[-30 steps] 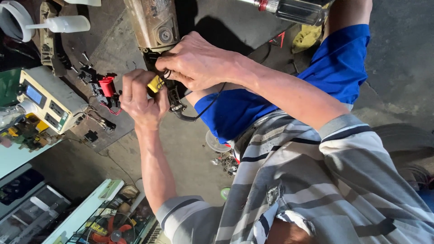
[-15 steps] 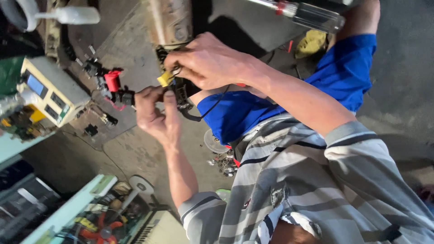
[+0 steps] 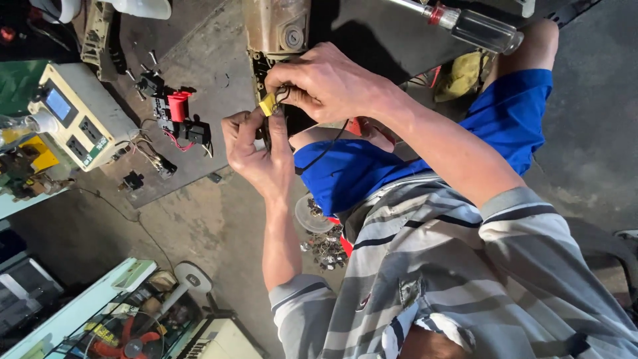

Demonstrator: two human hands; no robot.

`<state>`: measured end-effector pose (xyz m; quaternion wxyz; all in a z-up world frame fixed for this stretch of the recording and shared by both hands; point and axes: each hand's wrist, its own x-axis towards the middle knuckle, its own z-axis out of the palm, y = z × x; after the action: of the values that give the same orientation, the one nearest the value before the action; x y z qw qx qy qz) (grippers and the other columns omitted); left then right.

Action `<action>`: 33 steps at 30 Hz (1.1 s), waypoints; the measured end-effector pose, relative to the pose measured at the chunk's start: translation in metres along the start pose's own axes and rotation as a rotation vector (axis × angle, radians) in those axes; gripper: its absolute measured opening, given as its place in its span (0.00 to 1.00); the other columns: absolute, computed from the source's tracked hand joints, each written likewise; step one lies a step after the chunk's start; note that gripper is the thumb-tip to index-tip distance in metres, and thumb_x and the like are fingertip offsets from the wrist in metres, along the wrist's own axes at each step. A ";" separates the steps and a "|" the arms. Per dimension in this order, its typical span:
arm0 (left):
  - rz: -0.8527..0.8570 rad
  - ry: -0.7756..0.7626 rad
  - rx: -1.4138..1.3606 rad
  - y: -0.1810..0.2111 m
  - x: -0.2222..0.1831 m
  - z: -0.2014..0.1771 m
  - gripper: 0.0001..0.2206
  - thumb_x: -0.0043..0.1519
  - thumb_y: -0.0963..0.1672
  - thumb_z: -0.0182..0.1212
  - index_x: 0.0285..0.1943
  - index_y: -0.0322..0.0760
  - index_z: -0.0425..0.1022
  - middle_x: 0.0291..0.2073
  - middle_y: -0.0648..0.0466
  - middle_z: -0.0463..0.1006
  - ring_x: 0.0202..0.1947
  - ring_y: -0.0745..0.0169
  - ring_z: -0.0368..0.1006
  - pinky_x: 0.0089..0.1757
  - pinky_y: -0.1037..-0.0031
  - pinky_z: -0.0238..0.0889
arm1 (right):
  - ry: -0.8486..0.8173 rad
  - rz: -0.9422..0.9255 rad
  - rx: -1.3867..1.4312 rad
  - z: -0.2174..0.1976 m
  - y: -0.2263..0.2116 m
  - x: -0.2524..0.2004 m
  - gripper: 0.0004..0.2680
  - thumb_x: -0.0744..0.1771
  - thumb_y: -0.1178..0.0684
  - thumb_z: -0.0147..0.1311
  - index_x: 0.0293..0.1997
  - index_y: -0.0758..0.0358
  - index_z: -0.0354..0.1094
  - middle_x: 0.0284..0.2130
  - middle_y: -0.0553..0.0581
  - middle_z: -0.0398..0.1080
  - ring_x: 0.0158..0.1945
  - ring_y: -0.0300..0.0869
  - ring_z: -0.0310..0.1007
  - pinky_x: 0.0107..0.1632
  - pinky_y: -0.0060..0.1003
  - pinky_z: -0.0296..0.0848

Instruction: Repairing the internal electrical components and wiring of an angle grinder using hand tools.

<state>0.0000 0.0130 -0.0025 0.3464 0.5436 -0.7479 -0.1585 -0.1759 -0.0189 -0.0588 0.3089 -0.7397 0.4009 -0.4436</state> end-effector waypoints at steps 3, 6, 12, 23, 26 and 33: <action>-0.068 -0.004 -0.035 0.005 0.001 0.002 0.07 0.66 0.44 0.64 0.45 0.35 0.80 0.35 0.53 0.66 0.39 0.59 0.67 0.42 0.69 0.64 | -0.016 0.008 -0.016 0.001 0.001 -0.001 0.05 0.69 0.60 0.50 0.49 0.57 0.70 0.23 0.52 0.69 0.26 0.52 0.68 0.33 0.46 0.62; -0.109 -0.016 -0.086 0.007 0.002 0.001 0.07 0.64 0.44 0.63 0.43 0.34 0.80 0.35 0.53 0.67 0.40 0.60 0.68 0.43 0.70 0.64 | -0.006 -0.012 -0.016 0.001 0.002 -0.001 0.06 0.68 0.61 0.51 0.49 0.57 0.69 0.25 0.53 0.70 0.28 0.54 0.68 0.32 0.47 0.61; -0.129 -0.015 -0.111 0.005 0.005 0.001 0.05 0.62 0.40 0.61 0.43 0.33 0.80 0.35 0.54 0.67 0.40 0.63 0.66 0.43 0.72 0.63 | 0.017 -0.031 0.005 0.001 0.002 -0.001 0.07 0.68 0.63 0.50 0.47 0.58 0.70 0.26 0.54 0.70 0.27 0.54 0.67 0.32 0.46 0.61; 0.296 0.018 0.118 0.001 0.016 0.003 0.09 0.62 0.39 0.68 0.42 0.26 0.72 0.43 0.43 0.71 0.40 0.46 0.62 0.43 0.60 0.59 | 0.045 -0.002 0.023 0.001 0.001 -0.001 0.05 0.68 0.61 0.54 0.47 0.59 0.71 0.17 0.52 0.66 0.20 0.50 0.64 0.28 0.43 0.60; 0.161 -0.058 -0.019 -0.007 0.016 0.004 0.12 0.68 0.47 0.60 0.47 0.33 0.74 0.45 0.48 0.60 0.50 0.53 0.61 0.47 0.62 0.61 | 0.039 -0.001 0.022 0.000 0.000 -0.001 0.03 0.70 0.59 0.54 0.47 0.59 0.71 0.21 0.53 0.69 0.24 0.53 0.68 0.31 0.45 0.62; 0.197 -0.151 -0.039 0.002 0.021 -0.004 0.05 0.70 0.40 0.55 0.48 0.28 0.70 0.46 0.45 0.63 0.48 0.48 0.66 0.48 0.60 0.64 | 0.059 -0.010 0.033 0.004 0.003 -0.001 0.04 0.69 0.61 0.55 0.46 0.59 0.71 0.19 0.53 0.64 0.23 0.52 0.63 0.31 0.44 0.60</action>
<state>-0.0021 -0.0056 0.0090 0.3137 0.4473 -0.8183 -0.1787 -0.1740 -0.0187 -0.0632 0.3069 -0.7230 0.3987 -0.4735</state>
